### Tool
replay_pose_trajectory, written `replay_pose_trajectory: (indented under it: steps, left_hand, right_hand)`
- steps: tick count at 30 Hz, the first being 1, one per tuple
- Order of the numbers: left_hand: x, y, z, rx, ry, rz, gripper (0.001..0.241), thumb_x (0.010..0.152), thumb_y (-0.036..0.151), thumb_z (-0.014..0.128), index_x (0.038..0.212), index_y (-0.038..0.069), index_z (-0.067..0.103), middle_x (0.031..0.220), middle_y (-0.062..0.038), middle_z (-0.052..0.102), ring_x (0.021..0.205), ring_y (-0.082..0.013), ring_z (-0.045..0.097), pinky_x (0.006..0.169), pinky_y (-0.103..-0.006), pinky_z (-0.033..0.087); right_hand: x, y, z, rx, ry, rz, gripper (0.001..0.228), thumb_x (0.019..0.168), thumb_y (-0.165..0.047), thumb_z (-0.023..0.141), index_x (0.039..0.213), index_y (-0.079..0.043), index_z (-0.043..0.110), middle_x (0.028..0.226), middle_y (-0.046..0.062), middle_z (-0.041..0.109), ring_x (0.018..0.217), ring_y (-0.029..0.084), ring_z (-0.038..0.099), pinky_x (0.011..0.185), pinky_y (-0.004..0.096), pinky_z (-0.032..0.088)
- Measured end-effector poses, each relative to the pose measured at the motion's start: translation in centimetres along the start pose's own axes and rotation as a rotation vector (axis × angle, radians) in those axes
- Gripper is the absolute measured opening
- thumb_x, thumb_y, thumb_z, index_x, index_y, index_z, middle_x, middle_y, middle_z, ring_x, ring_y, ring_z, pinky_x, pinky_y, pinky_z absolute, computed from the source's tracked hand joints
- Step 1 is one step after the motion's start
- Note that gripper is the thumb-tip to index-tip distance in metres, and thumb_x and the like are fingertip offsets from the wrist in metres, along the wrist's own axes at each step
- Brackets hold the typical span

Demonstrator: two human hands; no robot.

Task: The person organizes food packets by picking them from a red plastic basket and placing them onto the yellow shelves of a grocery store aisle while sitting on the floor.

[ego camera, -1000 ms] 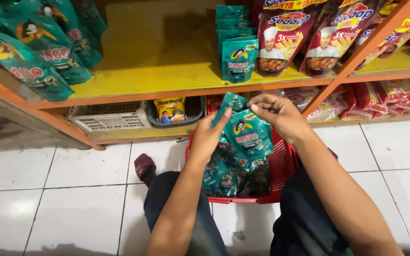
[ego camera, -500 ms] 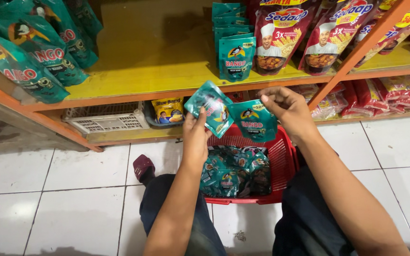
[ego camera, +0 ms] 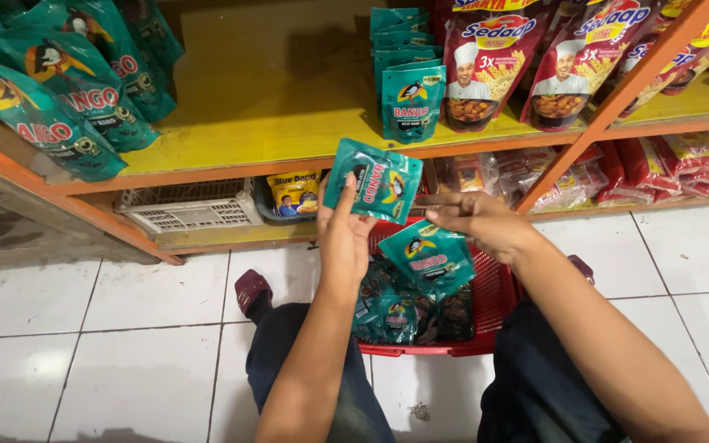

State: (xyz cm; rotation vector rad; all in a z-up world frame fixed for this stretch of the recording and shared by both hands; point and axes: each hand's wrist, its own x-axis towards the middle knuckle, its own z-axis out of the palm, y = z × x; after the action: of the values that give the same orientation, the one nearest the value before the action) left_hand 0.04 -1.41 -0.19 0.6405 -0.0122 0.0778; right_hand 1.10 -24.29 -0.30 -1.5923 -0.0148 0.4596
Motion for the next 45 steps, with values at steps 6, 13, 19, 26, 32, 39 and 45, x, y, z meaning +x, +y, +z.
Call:
replay_pose_trajectory:
  steps: [6,13,19,26,32,39,45]
  left_hand:
    - [0.1,0.9,-0.2,0.348,-0.101,-0.044,0.030,0.090,0.011,0.079,0.112,0.003,0.060,0.108,-0.009,0.072,0.100,-0.0165,0.069,0.090,-0.0306,0.056]
    - [-0.7,3.1,-0.8,1.136,-0.403,0.054,0.063,0.072,0.023,0.090,0.130,0.014,0.066,0.124,-0.005,0.072,0.113,-0.0160,0.069,0.097,-0.0306,0.054]
    - [-1.4,2.1,0.4,1.458,-0.575,0.754,0.043,0.069,0.034,0.091,0.105,0.013,0.080,0.114,-0.008,0.076,0.112,-0.0326,0.066,0.101,-0.0486,0.032]
    - [-1.5,1.0,0.0,1.144,-0.345,0.016,0.025,0.091,0.027,0.079,0.102,0.005,0.079,0.084,-0.004,0.079,0.077,-0.0120,0.073,0.070,-0.0275,0.055]
    - [-0.5,-0.5,-1.1,0.708,-0.143,-0.027,0.031,0.099,0.029,0.068,0.115,0.002,0.072,0.092,-0.001,0.074,0.077,-0.0063,0.061,0.066,-0.0215,0.048]
    - [-0.8,-2.4,-1.7,0.656,-0.121,-0.267,0.042,0.101,0.044,0.054,0.121,0.010,0.070,0.098,0.007,0.067,0.088,-0.0017,0.055,0.077,-0.0204,0.044]
    - [-1.3,-4.3,-1.9,0.730,-0.230,-0.106,0.044,0.112,0.042,0.054,0.119,0.001,0.071,0.104,0.000,0.064,0.097,-0.0066,0.057,0.087,-0.0248,0.048]
  right_hand:
    - [0.2,0.8,-0.4,-0.052,0.087,-0.192,0.021,0.102,-0.017,0.074,0.108,0.003,0.074,0.098,0.002,0.071,0.091,0.009,0.060,0.083,0.028,0.048]
    - [-3.8,-3.7,0.2,-0.827,0.253,-0.457,0.015,0.096,-0.015,0.071,0.103,-0.002,0.071,0.087,0.015,0.072,0.073,0.028,0.069,0.068,0.038,0.053]
    - [-5.4,-5.3,1.2,-0.881,0.045,-0.729,0.011,0.092,-0.007,0.068,0.101,0.001,0.067,0.089,0.018,0.069,0.083,0.038,0.068,0.072,0.044,0.053]
    - [-5.5,-5.2,2.0,-0.836,0.052,-0.688,0.022,0.092,-0.009,0.069,0.113,-0.002,0.069,0.102,0.016,0.073,0.092,0.034,0.072,0.076,0.041,0.056]
    - [-5.0,-5.7,0.9,-0.766,0.045,-0.736,0.018,0.096,-0.010,0.067,0.113,-0.006,0.074,0.107,0.010,0.078,0.099,0.026,0.075,0.084,0.037,0.057]
    - [-3.4,-3.8,1.4,-0.197,0.227,-0.504,0.020,0.103,-0.014,0.063,0.117,-0.003,0.072,0.100,0.005,0.076,0.090,0.009,0.069,0.079,0.027,0.056]
    - [-2.7,-3.2,2.5,-0.315,0.421,-0.556,0.022,0.105,-0.014,0.062,0.120,-0.001,0.071,0.099,0.006,0.076,0.088,0.006,0.067,0.077,0.023,0.054]
